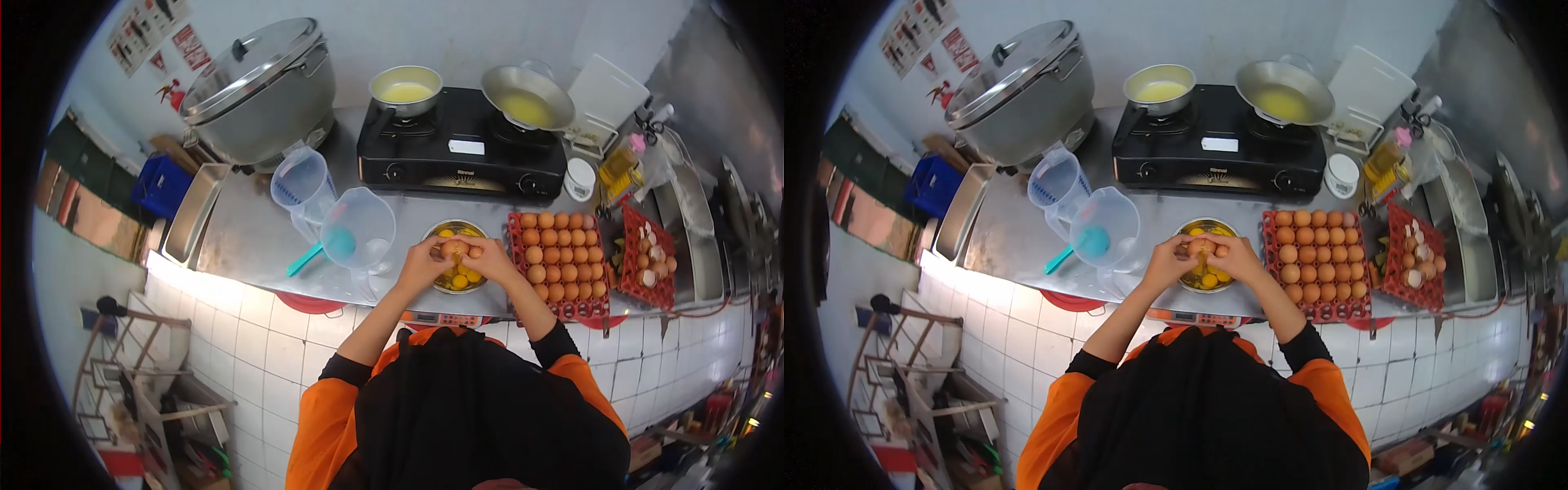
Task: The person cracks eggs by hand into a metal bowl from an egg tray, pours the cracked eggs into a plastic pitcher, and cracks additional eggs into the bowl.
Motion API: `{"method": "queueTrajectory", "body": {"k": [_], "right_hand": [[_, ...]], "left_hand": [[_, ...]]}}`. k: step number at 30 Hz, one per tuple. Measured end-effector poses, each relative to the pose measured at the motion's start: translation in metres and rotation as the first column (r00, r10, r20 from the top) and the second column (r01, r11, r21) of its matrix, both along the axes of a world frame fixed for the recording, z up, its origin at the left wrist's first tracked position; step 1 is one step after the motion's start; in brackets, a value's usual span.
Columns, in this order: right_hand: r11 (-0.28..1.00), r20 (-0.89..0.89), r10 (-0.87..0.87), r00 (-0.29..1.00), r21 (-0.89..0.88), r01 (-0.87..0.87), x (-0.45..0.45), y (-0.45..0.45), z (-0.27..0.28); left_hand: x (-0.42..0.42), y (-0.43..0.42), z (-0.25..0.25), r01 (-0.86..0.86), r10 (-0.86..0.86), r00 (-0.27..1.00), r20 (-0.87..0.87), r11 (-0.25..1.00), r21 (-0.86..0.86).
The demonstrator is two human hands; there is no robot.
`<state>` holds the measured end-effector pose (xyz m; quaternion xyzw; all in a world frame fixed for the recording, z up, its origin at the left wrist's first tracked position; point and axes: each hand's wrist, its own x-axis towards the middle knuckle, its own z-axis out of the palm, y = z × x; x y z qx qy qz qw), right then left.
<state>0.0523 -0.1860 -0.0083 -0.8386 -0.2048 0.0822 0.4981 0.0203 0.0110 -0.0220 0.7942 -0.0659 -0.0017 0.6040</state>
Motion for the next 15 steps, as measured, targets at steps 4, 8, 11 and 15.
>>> {"method": "queueTrajectory", "body": {"k": [4, 8, 11, 15], "right_hand": [[0.995, 0.004, 0.052, 0.999, 0.084, -0.052, 0.006, -0.008, -0.008], [0.990, 0.282, 0.137, 0.950, -0.067, -0.123, 0.006, -0.017, 0.010], [0.936, 0.425, 0.168, 0.890, -0.351, -0.010, -0.004, -0.020, 0.031], [0.915, 0.662, 0.113, 0.741, -0.360, 0.182, -0.016, -0.013, 0.045]], "left_hand": [[0.005, 0.010, 0.003, 0.099, -0.105, 0.990, -0.092, 0.993, -0.066], [0.004, 0.014, 0.025, 0.156, -0.161, 0.979, 0.124, 0.986, 0.049], [0.004, 0.019, 0.043, 0.127, -0.221, 0.913, 0.343, 0.953, 0.276], [0.012, 0.027, 0.063, 0.135, -0.280, 0.873, 0.399, 0.926, 0.353]]}}
